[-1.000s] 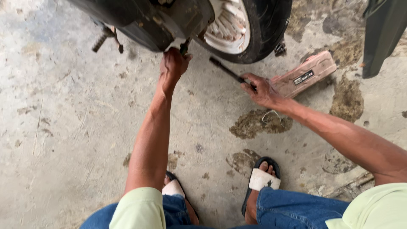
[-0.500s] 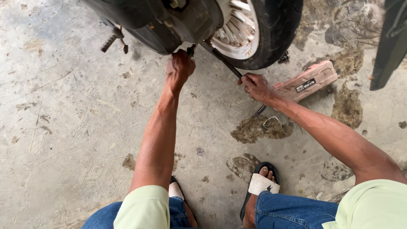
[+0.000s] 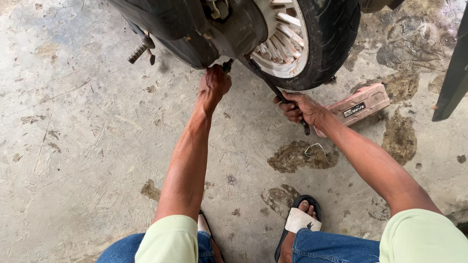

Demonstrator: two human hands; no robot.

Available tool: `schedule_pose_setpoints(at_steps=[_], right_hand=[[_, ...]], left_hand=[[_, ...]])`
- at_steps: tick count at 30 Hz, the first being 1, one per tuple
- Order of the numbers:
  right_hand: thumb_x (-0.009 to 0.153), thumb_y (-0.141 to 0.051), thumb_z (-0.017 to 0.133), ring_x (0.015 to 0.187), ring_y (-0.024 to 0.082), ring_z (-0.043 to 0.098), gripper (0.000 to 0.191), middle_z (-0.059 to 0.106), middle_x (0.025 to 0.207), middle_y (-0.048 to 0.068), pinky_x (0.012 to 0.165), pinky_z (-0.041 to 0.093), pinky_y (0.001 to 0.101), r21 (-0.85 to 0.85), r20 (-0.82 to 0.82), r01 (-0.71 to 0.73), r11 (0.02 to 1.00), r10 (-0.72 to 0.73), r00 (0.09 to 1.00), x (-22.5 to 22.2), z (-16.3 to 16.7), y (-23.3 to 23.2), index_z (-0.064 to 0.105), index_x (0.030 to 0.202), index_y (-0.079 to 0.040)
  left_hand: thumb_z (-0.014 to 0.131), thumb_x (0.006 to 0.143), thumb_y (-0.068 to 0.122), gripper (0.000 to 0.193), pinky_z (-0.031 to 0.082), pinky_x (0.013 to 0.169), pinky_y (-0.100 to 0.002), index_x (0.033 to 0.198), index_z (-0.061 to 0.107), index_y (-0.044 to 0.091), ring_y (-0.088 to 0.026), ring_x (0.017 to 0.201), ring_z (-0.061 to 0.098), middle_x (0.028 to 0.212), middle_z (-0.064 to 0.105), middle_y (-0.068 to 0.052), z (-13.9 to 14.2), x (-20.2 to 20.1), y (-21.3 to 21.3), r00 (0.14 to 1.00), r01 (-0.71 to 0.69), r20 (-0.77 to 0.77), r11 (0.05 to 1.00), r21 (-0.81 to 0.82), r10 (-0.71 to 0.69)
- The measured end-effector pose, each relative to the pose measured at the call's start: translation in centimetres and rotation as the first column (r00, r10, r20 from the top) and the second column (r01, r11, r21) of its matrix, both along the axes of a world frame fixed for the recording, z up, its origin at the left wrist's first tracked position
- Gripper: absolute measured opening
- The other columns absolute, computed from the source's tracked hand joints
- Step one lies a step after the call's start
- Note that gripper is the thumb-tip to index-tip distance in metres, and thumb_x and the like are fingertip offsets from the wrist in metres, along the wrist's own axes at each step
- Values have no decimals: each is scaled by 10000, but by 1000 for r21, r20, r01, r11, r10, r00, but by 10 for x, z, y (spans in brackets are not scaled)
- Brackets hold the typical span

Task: The person retrieves a tool from a cluttered workshop and uses it to loosen a bolt on the rear wheel of a scooter. They then reposition the scooter by its handlebars and seat.

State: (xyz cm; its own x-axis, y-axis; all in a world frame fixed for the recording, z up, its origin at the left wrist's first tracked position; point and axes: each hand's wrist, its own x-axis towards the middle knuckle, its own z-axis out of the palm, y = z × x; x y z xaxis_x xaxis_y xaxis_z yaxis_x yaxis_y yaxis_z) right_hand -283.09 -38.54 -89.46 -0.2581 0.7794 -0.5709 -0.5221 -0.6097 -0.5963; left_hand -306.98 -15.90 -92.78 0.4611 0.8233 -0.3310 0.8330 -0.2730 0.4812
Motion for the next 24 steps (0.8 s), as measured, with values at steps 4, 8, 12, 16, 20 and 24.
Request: schedule_pose_setpoints(at_steps=[4,8,12,16,20,24], right_hand=[[1000,-444,647,444,4,295,452,378,633,-111,360,227,216,8,8,9,1000,-9,1000,4,-4,2,660,1132,-12],[997,-445,650,430,10,296,428,379,617,-107,342,215,222,-17,-22,-6,1000,6,1000,8,-6,4,650,1095,-28],[1007,-460,611,408,29,291,436,374,554,-91,354,214,242,63,335,-6,998,-16,942,1,-10,4,675,1060,-32],[1041,-374,609,462,61,438,351,568,625,-66,436,349,290,403,847,-165,900,-299,439,-15,-16,-1,743,961,-59],[1032,-347,679,588,108,595,336,717,751,28,640,501,376,533,826,-334,777,-563,10,-25,-18,-4,770,948,-35],[997,-424,707,531,170,541,440,614,612,44,554,445,413,306,942,-164,938,-274,192,-21,-17,-2,734,806,-28]], left_hand=[[614,972,244,308,559,707,-426,1144,633,-11,-262,804,651,1002,686,-159,-6,1,0,998,13,53,998,57,-16],[625,972,260,327,562,727,-430,1147,637,-16,-280,836,672,1019,700,-167,-4,1,3,999,22,36,998,62,-24],[616,983,252,307,572,767,-436,1143,656,-7,-306,888,695,1056,720,-182,-2,2,2,1000,24,-11,999,23,-23],[619,964,231,315,578,763,-440,1146,642,-24,-315,882,705,1047,717,-189,-6,6,4,1000,30,5,998,55,-30],[628,937,216,312,580,763,-447,1139,648,-21,-326,889,703,1058,712,-193,-7,10,6,1000,27,4,995,94,-27],[617,948,213,313,586,753,-456,1162,647,-13,-337,894,704,1079,710,-200,-4,9,4,1000,-4,4,999,46,4]])
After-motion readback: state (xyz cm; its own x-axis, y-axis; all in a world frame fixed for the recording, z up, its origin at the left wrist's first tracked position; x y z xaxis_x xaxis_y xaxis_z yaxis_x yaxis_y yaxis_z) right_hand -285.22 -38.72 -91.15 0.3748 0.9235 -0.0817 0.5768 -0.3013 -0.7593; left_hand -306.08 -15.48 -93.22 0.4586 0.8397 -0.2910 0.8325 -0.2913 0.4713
